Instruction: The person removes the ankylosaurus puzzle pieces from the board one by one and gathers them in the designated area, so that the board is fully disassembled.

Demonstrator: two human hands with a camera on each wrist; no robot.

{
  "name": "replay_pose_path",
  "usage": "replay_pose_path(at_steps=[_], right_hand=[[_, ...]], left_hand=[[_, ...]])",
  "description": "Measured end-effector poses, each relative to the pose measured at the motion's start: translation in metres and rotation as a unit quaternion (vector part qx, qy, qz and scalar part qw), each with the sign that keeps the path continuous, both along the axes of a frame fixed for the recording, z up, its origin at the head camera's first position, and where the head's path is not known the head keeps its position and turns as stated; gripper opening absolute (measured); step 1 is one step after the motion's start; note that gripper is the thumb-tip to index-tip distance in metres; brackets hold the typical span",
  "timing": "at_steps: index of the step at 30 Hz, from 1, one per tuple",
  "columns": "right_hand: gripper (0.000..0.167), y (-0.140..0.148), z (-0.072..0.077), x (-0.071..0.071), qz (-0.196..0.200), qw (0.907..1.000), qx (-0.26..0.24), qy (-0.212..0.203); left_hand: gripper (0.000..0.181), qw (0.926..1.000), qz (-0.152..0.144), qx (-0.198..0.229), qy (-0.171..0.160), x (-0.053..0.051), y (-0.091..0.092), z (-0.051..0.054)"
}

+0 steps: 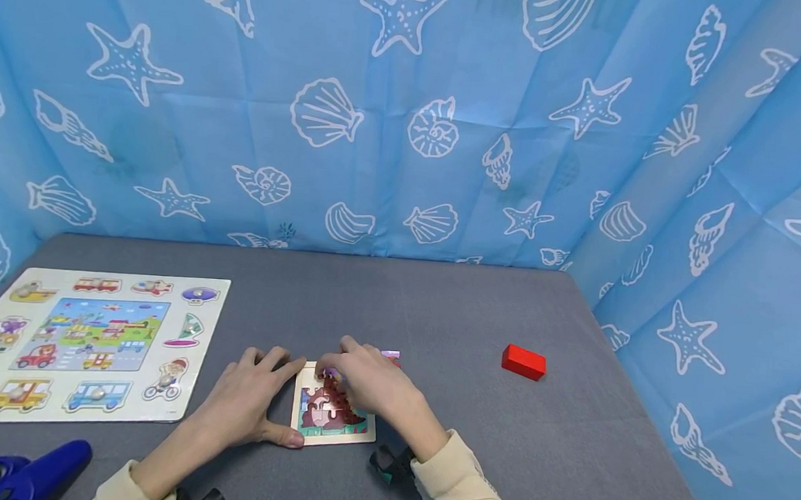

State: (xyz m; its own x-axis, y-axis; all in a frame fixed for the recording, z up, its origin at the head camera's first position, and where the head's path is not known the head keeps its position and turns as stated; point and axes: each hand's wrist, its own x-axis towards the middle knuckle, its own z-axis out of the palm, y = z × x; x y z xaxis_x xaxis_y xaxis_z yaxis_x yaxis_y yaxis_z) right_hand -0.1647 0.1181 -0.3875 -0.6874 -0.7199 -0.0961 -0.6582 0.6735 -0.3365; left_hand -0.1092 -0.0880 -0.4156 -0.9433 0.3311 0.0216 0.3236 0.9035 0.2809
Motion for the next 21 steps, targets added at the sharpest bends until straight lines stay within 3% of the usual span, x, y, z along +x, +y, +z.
replay_pose_path(at_steps=[14, 21], right_hand=[[0.034, 0.0029, -0.0058, -0.0019, 0.034, 0.9989, -0.031, 0.010], [0.022, 0.0029, -0.0076, -0.0018, 0.041, 0.9979, -0.041, 0.030]], left_hand=[[0.111, 1.0000, 0.000, 0.000, 0.003, -0.0001, -0.0001, -0.0007], [0.111, 1.0000, 0.002, 0.001, -0.005, -0.0009, 0.0001, -0.0002]])
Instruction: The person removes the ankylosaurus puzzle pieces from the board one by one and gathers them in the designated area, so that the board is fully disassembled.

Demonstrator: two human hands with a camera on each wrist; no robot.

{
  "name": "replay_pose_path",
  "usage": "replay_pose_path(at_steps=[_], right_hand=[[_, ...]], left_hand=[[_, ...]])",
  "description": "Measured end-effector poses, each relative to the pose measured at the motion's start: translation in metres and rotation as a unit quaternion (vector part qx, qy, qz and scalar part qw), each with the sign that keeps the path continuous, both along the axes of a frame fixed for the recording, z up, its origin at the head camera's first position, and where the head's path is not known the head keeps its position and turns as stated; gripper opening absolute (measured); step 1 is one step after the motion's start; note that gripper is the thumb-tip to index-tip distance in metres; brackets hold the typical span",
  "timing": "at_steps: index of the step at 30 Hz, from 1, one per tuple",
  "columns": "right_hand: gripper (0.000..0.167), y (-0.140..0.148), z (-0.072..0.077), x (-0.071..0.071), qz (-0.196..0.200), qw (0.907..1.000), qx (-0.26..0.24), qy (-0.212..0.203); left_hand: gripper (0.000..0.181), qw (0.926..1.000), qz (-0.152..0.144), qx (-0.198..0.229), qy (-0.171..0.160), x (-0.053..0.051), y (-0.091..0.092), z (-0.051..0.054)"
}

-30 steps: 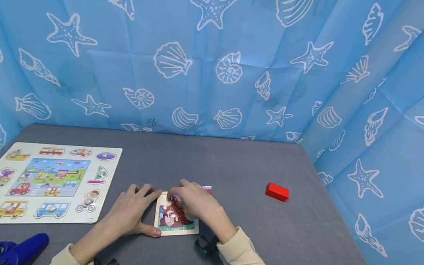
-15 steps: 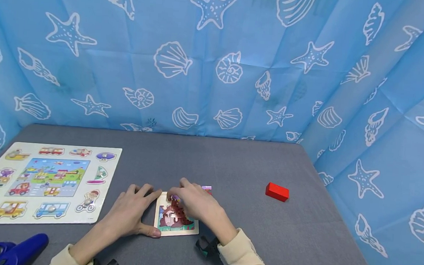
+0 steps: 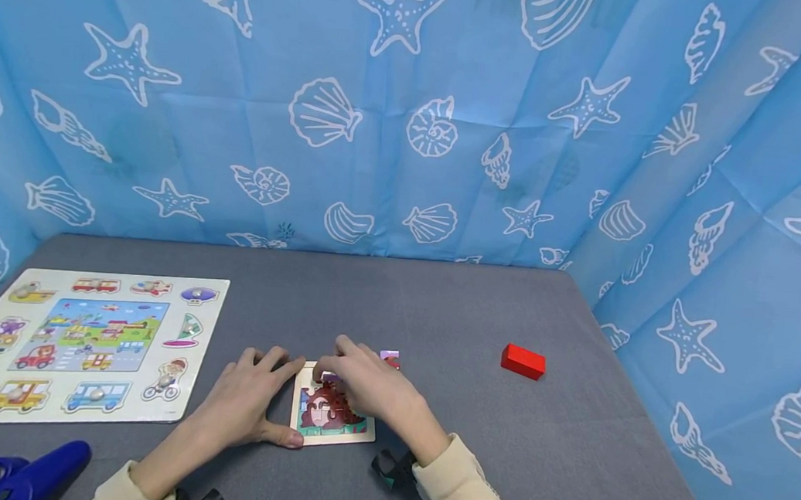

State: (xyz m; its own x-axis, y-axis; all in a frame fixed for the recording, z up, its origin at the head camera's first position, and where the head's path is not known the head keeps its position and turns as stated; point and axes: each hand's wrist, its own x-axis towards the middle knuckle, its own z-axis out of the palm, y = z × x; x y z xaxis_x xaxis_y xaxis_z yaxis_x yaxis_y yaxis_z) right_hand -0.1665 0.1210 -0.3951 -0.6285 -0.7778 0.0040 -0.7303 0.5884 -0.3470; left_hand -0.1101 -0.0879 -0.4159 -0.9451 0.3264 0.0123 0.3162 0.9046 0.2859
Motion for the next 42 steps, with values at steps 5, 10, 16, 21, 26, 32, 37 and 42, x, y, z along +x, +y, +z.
replay_pose_path(at_steps=[5, 10, 16, 21, 26, 32, 37, 42], right_hand=[[0.022, 0.0012, -0.0015, -0.0016, 0.008, 0.9998, -0.013, 0.010], [0.033, 0.0026, -0.0017, -0.0026, 0.003, 0.9999, -0.001, 0.011], [0.042, 0.0041, -0.0004, -0.0024, -0.007, 0.9994, 0.032, -0.012], [0.041, 0.0049, -0.0006, -0.0019, -0.006, 0.9996, 0.027, -0.006], [0.030, 0.0078, -0.0006, 0.0005, -0.010, 0.9997, -0.002, 0.020], [0.027, 0.0087, -0.0006, 0.0023, -0.014, 0.9995, -0.011, 0.026], [0.033, 0.0081, 0.0012, 0.0024, -0.022, 0.9996, 0.008, 0.015], [0.038, 0.0066, 0.0033, 0.0003, -0.029, 0.9991, 0.027, -0.012]], left_hand=[[0.111, 1.0000, 0.004, -0.005, 0.000, -0.0002, -0.0003, -0.0002], [0.111, 0.9999, 0.006, -0.011, 0.003, 0.0000, 0.0002, -0.0003], [0.111, 0.9999, 0.004, -0.010, 0.001, 0.0000, 0.0003, -0.0001], [0.111, 0.9999, -0.003, -0.012, -0.003, 0.0005, -0.0013, -0.0006], [0.112, 0.9999, -0.009, -0.013, -0.004, 0.0004, -0.0022, -0.0007], [0.113, 0.9998, -0.006, -0.018, -0.004, -0.0001, -0.0018, -0.0002], [0.113, 0.9997, -0.005, -0.023, -0.001, 0.0004, -0.0010, -0.0003], [0.113, 0.9998, -0.007, -0.020, 0.000, 0.0008, -0.0006, -0.0001]])
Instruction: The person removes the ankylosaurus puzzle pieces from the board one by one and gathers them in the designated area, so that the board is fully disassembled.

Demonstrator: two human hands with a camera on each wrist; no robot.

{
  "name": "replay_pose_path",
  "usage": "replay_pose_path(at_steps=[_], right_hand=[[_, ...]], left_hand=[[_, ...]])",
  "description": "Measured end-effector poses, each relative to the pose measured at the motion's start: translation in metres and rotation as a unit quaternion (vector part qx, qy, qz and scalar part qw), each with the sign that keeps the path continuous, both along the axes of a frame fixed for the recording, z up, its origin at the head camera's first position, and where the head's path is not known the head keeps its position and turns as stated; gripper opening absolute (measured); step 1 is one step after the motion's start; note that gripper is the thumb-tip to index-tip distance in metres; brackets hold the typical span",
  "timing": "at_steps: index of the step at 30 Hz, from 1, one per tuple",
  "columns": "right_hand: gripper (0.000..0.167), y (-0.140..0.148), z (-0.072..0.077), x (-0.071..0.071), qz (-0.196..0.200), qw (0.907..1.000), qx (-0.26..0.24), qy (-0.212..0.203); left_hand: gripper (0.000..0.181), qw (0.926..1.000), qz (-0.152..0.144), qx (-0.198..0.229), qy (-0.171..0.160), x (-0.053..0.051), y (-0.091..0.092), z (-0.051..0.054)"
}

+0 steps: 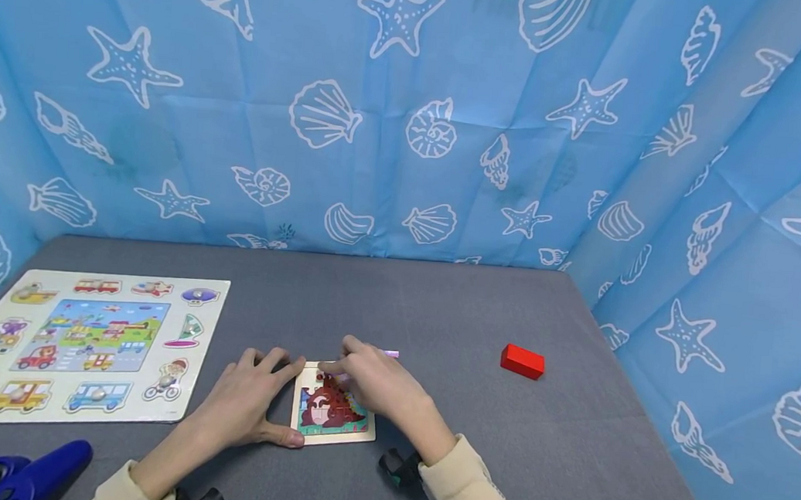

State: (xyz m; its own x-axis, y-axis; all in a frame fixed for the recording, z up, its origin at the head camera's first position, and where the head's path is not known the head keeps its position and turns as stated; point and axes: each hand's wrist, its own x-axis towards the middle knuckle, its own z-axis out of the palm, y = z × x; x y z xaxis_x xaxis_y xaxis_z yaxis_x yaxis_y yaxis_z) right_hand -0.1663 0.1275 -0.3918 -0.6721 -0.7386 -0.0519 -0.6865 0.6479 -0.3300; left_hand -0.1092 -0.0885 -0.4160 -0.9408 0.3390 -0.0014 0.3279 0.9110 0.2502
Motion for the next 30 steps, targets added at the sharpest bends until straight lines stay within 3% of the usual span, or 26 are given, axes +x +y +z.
replay_pose_path(at_steps=[9, 30], right_hand=[[0.040, -0.0016, -0.0002, -0.0036, -0.002, 0.9992, 0.019, -0.034], [0.047, 0.0004, -0.0013, -0.0008, 0.027, 0.9981, 0.049, 0.024]], left_hand=[[0.112, 1.0000, -0.002, 0.000, -0.005, -0.0001, 0.0001, 0.0006], [0.111, 1.0000, -0.001, -0.005, 0.002, 0.0006, 0.0008, -0.0003]])
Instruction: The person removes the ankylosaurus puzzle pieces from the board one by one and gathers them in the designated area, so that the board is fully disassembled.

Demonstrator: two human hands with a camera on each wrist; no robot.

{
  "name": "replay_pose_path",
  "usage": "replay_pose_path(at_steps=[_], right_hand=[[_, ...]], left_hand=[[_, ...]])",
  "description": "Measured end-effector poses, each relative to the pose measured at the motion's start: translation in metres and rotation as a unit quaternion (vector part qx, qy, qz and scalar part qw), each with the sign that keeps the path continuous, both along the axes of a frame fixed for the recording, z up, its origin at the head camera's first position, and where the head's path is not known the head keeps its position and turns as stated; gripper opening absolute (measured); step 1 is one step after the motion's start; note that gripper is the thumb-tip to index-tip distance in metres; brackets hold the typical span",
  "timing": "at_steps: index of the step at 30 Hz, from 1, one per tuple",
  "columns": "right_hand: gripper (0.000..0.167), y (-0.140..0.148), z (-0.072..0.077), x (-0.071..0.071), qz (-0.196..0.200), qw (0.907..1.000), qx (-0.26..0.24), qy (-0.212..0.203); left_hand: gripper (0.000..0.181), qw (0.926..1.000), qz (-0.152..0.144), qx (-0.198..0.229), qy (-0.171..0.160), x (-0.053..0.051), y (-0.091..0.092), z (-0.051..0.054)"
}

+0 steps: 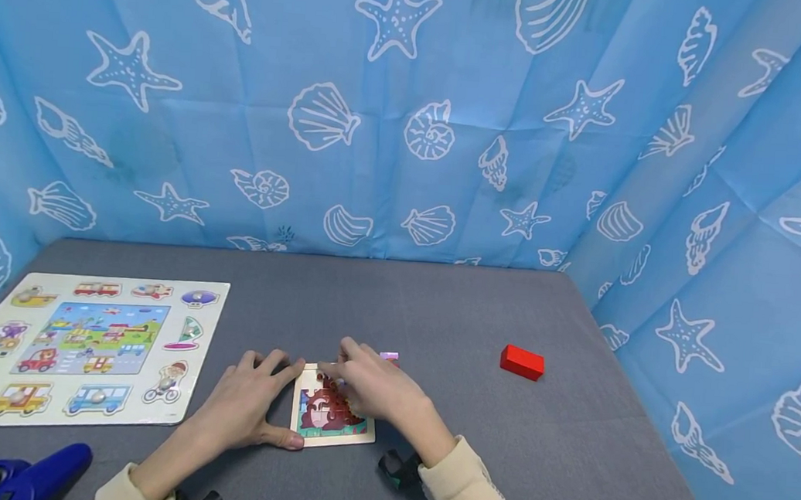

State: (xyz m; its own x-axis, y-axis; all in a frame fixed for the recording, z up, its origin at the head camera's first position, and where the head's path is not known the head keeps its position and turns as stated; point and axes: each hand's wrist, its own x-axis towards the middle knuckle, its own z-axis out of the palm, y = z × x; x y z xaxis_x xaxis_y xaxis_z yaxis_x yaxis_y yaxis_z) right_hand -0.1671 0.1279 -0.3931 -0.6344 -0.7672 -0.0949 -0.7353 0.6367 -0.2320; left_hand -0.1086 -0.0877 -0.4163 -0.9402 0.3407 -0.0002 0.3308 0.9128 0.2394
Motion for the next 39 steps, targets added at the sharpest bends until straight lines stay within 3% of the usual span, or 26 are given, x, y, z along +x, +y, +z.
replay_pose_path(at_steps=[13, 27, 39], right_hand=[[0.039, 0.002, -0.002, 0.003, -0.006, 0.9991, -0.040, -0.016], [0.041, 0.007, -0.003, 0.004, 0.000, 0.9985, -0.055, 0.003], [0.041, 0.015, -0.003, 0.002, -0.007, 0.9987, -0.050, -0.006]], left_hand=[[0.112, 1.0000, -0.002, 0.005, 0.001, 0.000, 0.000, 0.000], [0.112, 1.0000, -0.001, 0.003, 0.006, 0.000, 0.000, 0.000], [0.112, 1.0000, 0.001, 0.006, 0.001, 0.000, 0.000, 0.001]])
